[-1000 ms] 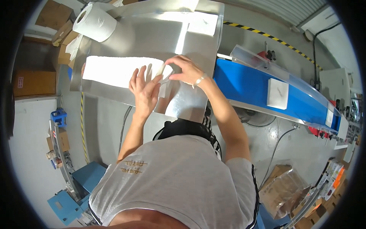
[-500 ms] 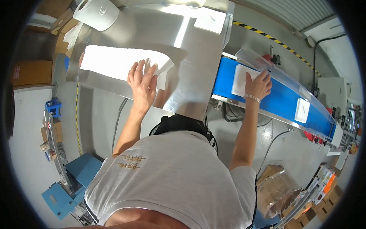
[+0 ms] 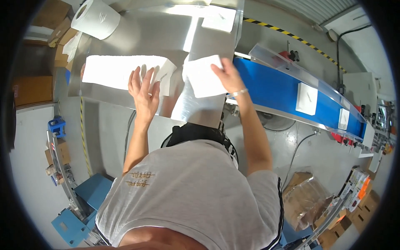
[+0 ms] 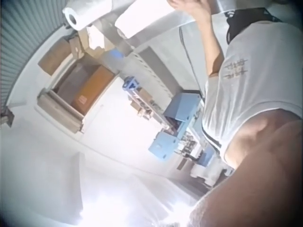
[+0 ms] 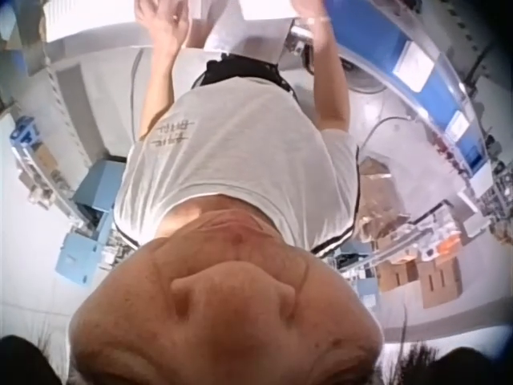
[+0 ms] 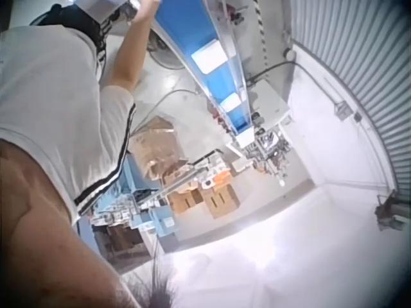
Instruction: Sorting and placing folded paper components onto a moving conveyor belt in a production facility.
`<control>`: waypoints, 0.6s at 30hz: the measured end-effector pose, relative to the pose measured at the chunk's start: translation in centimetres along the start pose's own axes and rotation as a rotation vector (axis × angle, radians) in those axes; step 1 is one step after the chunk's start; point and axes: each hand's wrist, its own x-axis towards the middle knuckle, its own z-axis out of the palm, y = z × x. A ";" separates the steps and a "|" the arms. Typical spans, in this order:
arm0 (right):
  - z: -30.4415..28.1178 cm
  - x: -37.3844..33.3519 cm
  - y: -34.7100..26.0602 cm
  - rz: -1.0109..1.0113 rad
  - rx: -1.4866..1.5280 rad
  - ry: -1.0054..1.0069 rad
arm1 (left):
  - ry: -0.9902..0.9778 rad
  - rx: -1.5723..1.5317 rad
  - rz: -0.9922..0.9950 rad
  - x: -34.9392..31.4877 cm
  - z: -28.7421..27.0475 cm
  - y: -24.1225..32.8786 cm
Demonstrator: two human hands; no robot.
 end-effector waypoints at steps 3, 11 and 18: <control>-5.8 -2.0 0.4 0.178 -0.384 0.384 | -0.018 0.012 -0.004 -0.1 0.0 0.0; -7.5 -2.8 -2.5 -0.093 -1.211 0.578 | -0.005 -0.021 0.022 -0.3 0.1 -0.1; 6.3 3.4 -3.5 -0.308 -0.386 -0.400 | -0.055 -0.052 0.057 0.4 -0.1 0.4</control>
